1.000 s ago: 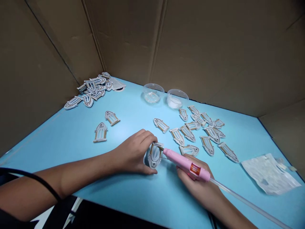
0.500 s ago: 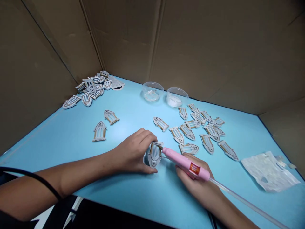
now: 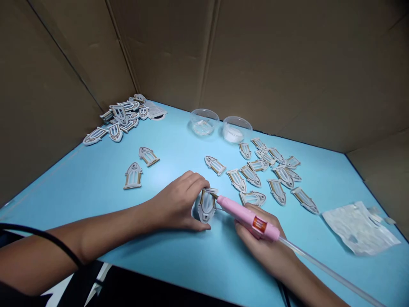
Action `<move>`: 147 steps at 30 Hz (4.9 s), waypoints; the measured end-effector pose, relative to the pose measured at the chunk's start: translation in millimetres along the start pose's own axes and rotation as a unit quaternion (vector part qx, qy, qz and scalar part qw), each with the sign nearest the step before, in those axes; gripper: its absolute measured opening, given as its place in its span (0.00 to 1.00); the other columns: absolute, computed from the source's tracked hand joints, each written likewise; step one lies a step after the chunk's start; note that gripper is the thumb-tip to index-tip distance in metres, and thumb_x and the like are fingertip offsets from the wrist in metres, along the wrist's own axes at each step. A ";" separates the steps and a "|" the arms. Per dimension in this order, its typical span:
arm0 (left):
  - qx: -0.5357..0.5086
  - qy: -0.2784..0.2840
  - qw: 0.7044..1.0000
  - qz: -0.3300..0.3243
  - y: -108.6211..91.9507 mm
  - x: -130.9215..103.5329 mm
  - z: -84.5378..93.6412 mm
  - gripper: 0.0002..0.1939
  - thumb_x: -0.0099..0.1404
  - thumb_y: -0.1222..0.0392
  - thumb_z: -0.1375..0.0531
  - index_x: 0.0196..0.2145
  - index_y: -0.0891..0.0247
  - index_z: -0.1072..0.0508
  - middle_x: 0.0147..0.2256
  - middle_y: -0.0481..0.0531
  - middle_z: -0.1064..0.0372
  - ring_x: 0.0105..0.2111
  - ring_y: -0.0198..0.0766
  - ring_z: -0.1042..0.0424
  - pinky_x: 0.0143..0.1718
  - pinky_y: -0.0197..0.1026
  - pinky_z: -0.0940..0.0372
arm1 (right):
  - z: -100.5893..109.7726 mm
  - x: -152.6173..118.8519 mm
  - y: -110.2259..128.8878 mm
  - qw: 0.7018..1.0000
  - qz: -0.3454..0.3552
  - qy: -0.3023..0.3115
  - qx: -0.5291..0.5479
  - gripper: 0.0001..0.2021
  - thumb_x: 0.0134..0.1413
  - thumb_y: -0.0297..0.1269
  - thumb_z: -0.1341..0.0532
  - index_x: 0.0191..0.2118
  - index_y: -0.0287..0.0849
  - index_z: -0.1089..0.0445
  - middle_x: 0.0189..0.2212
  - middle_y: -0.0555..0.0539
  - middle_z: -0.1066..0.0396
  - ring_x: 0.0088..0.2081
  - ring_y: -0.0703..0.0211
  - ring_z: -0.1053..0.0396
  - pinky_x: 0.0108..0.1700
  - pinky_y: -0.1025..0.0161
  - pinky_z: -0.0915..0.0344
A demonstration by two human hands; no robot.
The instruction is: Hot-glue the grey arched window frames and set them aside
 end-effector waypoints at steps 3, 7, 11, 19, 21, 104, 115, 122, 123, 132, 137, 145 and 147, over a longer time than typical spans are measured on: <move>-0.002 0.003 1.000 0.016 5.4 0.2 -1.4 0.36 0.52 0.41 0.25 0.49 0.65 0.34 0.44 0.58 0.30 0.43 0.50 0.32 0.45 0.49 0.34 | -1.0 0.6 -18.5 0.995 -0.088 0.012 0.053 0.11 0.53 0.41 0.38 0.25 0.46 0.40 0.20 0.54 0.39 0.22 0.61 0.39 0.26 0.64 0.41; 0.018 0.067 0.992 0.103 22.9 -0.2 -11.5 0.39 0.47 0.40 0.24 0.48 0.65 0.32 0.44 0.59 0.30 0.45 0.52 0.32 0.46 0.51 0.35 | -6.5 0.3 -51.9 0.949 -0.238 0.033 0.206 0.20 0.54 0.57 0.36 0.34 0.43 0.31 0.19 0.52 0.35 0.18 0.63 0.40 0.18 0.66 0.48; 0.065 0.138 0.980 0.125 27.8 -3.4 -19.9 0.49 0.47 0.33 0.27 0.57 0.68 0.33 0.57 0.68 0.33 0.55 0.64 0.35 0.54 0.60 0.40 | -2.1 7.9 -59.0 0.926 -0.237 -0.009 0.294 0.24 0.50 0.59 0.33 0.36 0.40 0.29 0.19 0.53 0.35 0.16 0.66 0.43 0.16 0.68 0.54; 0.042 0.107 0.993 0.036 25.2 5.0 -8.6 0.27 0.67 0.42 0.41 0.56 0.60 0.28 0.56 0.60 0.26 0.60 0.60 0.34 0.60 0.61 0.50 | -2.7 7.7 -56.9 0.927 -0.225 0.003 0.300 0.23 0.53 0.57 0.32 0.36 0.40 0.30 0.20 0.52 0.34 0.16 0.67 0.42 0.16 0.69 0.53; 0.108 0.044 0.988 0.103 43.7 8.1 16.8 0.20 0.71 0.46 0.47 0.45 0.60 0.23 0.46 0.57 0.21 0.51 0.55 0.27 0.55 0.59 0.46 | 0.5 7.8 -56.1 0.927 -0.226 -0.007 0.299 0.23 0.51 0.58 0.32 0.36 0.40 0.30 0.19 0.52 0.35 0.16 0.67 0.42 0.16 0.69 0.53; 0.012 -0.006 0.997 -0.077 -8.0 -4.6 -4.3 0.29 0.71 0.54 0.38 0.63 0.63 0.44 0.56 0.66 0.32 0.56 0.53 0.31 0.56 0.53 0.33 | -5.5 -3.3 -5.7 0.999 -0.029 0.004 -0.016 0.12 0.50 0.37 0.44 0.22 0.47 0.49 0.18 0.55 0.46 0.21 0.63 0.45 0.24 0.64 0.48; 0.016 0.066 0.996 0.051 14.5 -2.2 -14.1 0.34 0.60 0.48 0.32 0.59 0.65 0.37 0.50 0.62 0.29 0.50 0.55 0.30 0.50 0.53 0.34 | -5.3 3.8 -59.1 0.919 -0.268 0.030 0.288 0.25 0.51 0.59 0.34 0.39 0.38 0.28 0.20 0.49 0.30 0.15 0.67 0.43 0.18 0.68 0.55; 0.029 0.147 0.989 -0.013 6.7 0.3 -22.8 0.30 0.65 0.40 0.37 0.57 0.60 0.29 0.58 0.59 0.29 0.61 0.61 0.37 0.58 0.60 0.47 | -4.4 6.3 -56.8 0.913 -0.254 0.021 0.318 0.25 0.49 0.58 0.30 0.38 0.38 0.29 0.20 0.50 0.31 0.15 0.68 0.42 0.17 0.69 0.55; 0.035 0.134 0.990 0.001 11.9 2.4 -17.7 0.23 0.69 0.42 0.41 0.52 0.60 0.26 0.53 0.57 0.24 0.59 0.59 0.35 0.57 0.59 0.48 | -3.5 6.4 -56.9 0.912 -0.256 0.017 0.319 0.25 0.49 0.57 0.30 0.38 0.38 0.29 0.20 0.51 0.31 0.15 0.68 0.42 0.17 0.70 0.55; 0.100 0.047 0.987 0.119 58.4 8.7 47.1 0.10 0.67 0.58 0.45 0.32 0.62 0.25 0.33 0.53 0.24 0.38 0.44 0.27 0.48 0.49 0.36 | 7.6 7.5 -53.7 0.918 -0.238 -0.011 0.316 0.22 0.50 0.54 0.30 0.36 0.39 0.30 0.20 0.51 0.33 0.15 0.69 0.43 0.16 0.70 0.55; -0.058 0.231 0.971 0.019 24.9 -0.3 -0.2 0.29 0.63 0.62 0.38 0.61 0.61 0.32 0.56 0.58 0.30 0.57 0.48 0.32 0.57 0.46 0.37 | 5.9 6.2 -50.9 0.916 -0.246 -0.002 0.317 0.24 0.49 0.56 0.29 0.37 0.39 0.31 0.21 0.51 0.33 0.16 0.68 0.42 0.16 0.70 0.55; 0.016 0.256 0.962 0.091 35.2 -2.6 -6.7 0.34 0.57 0.52 0.28 0.59 0.61 0.31 0.46 0.55 0.30 0.48 0.50 0.29 0.45 0.43 0.36 | 3.8 5.0 -50.9 0.918 -0.242 0.006 0.313 0.23 0.50 0.57 0.30 0.36 0.40 0.32 0.21 0.52 0.33 0.16 0.68 0.42 0.16 0.70 0.54; 0.005 0.273 0.955 0.115 36.8 -5.1 -9.2 0.24 0.59 0.55 0.29 0.51 0.61 0.28 0.43 0.53 0.29 0.43 0.46 0.28 0.41 0.41 0.36 | 2.3 4.5 -51.8 0.921 -0.237 0.015 0.310 0.22 0.51 0.57 0.31 0.36 0.41 0.32 0.21 0.53 0.33 0.16 0.68 0.42 0.16 0.70 0.54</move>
Point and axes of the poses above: each hand's wrist, its own x-axis towards the middle knuckle, its own z-axis out of the back of the hand, y = z × x, the point moved 8 cm from there along x, towards the middle knuckle
